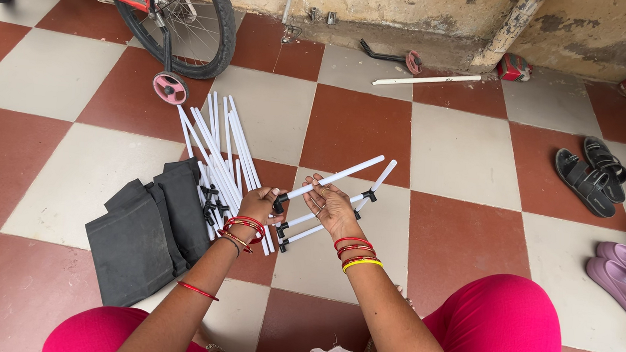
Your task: The person assembles a small white plastic rack by connecting various tubes and joint pieces by hand on the floor.
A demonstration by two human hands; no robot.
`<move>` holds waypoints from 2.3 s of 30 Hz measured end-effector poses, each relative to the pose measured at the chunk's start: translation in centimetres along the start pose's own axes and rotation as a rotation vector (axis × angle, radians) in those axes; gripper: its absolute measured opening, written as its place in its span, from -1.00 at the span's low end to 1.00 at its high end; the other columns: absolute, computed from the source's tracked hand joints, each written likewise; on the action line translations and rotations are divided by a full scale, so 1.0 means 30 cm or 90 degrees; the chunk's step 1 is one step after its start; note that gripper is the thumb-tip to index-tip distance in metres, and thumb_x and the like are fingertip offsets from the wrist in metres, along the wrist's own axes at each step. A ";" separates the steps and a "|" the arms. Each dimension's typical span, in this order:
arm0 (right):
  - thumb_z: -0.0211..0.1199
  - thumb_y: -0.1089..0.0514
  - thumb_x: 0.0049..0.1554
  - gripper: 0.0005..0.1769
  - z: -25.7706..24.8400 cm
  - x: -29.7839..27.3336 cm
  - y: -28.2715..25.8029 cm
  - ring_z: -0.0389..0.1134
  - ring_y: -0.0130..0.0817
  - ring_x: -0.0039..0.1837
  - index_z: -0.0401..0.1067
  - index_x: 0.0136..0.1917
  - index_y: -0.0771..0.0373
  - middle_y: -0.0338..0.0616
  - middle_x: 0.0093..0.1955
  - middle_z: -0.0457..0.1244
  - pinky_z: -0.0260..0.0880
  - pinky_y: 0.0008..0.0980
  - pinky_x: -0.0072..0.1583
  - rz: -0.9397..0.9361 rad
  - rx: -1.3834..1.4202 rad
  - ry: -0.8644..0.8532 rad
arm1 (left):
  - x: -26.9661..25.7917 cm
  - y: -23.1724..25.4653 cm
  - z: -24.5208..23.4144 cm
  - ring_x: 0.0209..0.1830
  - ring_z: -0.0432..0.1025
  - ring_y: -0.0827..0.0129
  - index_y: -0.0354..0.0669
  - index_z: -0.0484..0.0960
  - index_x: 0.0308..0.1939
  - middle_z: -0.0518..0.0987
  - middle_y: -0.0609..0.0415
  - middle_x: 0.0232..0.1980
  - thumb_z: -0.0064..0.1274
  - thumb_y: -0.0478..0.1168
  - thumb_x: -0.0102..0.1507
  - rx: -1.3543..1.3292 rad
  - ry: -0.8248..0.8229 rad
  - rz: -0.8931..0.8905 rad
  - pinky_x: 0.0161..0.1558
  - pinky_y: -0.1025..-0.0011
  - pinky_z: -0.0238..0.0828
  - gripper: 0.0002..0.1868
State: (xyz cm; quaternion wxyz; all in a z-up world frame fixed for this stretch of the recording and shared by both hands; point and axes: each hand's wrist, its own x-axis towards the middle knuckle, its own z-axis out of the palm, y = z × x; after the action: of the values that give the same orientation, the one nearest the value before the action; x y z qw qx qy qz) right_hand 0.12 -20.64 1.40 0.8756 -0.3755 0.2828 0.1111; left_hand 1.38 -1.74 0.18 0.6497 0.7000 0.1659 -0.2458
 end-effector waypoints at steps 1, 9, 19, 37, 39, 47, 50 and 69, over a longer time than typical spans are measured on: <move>0.19 0.28 0.23 -0.78 0.000 0.002 0.003 0.44 -0.32 0.20 0.45 0.16 0.24 -0.11 0.12 0.39 0.51 -0.36 0.27 -0.008 -0.003 0.002 | 0.016 -0.014 0.001 -0.26 0.53 0.41 -0.16 0.70 0.05 0.55 0.10 -0.25 -0.12 -0.01 0.41 0.006 0.005 0.023 -0.18 0.41 0.66 -0.61; 0.22 0.28 0.20 -0.79 -0.017 0.028 0.019 0.44 -0.34 0.19 0.49 0.13 0.27 -0.11 0.10 0.41 0.53 -0.42 0.25 -0.035 -0.020 -0.017 | 0.013 -0.034 0.013 -0.40 0.58 0.35 -0.24 0.70 0.02 0.54 0.02 -0.31 -0.14 -0.08 0.43 0.014 0.032 0.101 -0.26 0.45 0.69 -0.62; 0.33 0.25 0.16 -0.87 -0.017 0.019 0.048 0.46 -0.45 0.07 0.52 0.01 0.23 -0.21 -0.02 0.42 0.54 -0.45 0.21 -0.024 -0.028 0.019 | -0.003 -0.031 0.029 -0.43 0.57 0.42 -0.23 0.74 -0.03 0.61 0.01 -0.34 -0.11 -0.11 0.44 0.070 0.062 0.156 -0.35 0.51 0.61 -0.65; 0.26 0.24 0.17 -0.78 0.003 -0.022 0.061 0.40 -0.46 0.13 0.50 0.12 0.19 -0.22 0.06 0.41 0.49 -0.38 0.22 -0.021 -0.035 -0.013 | 0.116 -0.158 0.006 -0.47 0.50 0.37 -0.30 0.60 -0.22 0.54 0.06 -0.41 -0.36 0.11 0.47 -0.010 -0.051 0.154 -0.26 0.41 0.59 -0.42; 0.23 0.26 0.17 -0.74 0.010 -0.029 0.059 0.39 -0.45 0.17 0.49 0.15 0.19 -0.20 0.10 0.41 0.50 -0.35 0.24 -0.018 -0.031 -0.013 | 0.092 -0.159 0.009 -0.50 0.48 0.36 -0.30 0.60 -0.25 0.52 0.03 -0.45 -0.37 0.13 0.48 0.027 -0.032 0.194 -0.28 0.40 0.57 -0.39; 0.30 0.27 0.17 -0.79 -0.011 -0.004 0.092 0.43 -0.43 0.08 0.51 0.10 0.25 -0.15 0.03 0.43 0.47 -0.38 0.23 -0.039 0.001 -0.020 | 0.086 -0.177 0.007 -0.48 0.45 0.41 -0.30 0.56 -0.26 0.51 0.04 -0.44 -0.44 0.14 0.50 0.053 -0.059 0.287 -0.30 0.44 0.50 -0.36; 0.36 0.25 0.14 -0.82 -0.012 0.010 0.119 0.43 -0.49 0.01 0.52 0.05 0.23 -0.21 -0.02 0.43 0.48 -0.42 0.19 -0.037 0.026 0.008 | 0.101 -0.189 0.013 -0.48 0.46 0.41 -0.27 0.55 -0.22 0.53 0.07 -0.39 -0.41 0.13 0.47 0.048 -0.045 0.268 -0.30 0.45 0.50 -0.41; 0.48 0.03 0.10 -0.67 0.057 0.023 0.220 0.23 -0.56 -0.33 0.35 -0.22 0.16 -0.31 -0.34 0.25 0.25 -0.57 -0.26 -0.154 -0.050 0.069 | 0.062 -0.146 0.047 -0.50 0.51 0.32 -0.39 0.54 -0.07 0.53 -0.05 -0.41 -0.37 0.13 0.48 0.144 0.021 0.274 -0.33 0.35 0.46 -0.39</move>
State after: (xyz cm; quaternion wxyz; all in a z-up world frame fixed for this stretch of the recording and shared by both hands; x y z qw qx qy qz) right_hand -1.30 -14.84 -1.96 0.8508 -0.4462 0.2775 -0.0048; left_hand 0.32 -2.84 -4.53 0.6015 0.7916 -0.0053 -0.1074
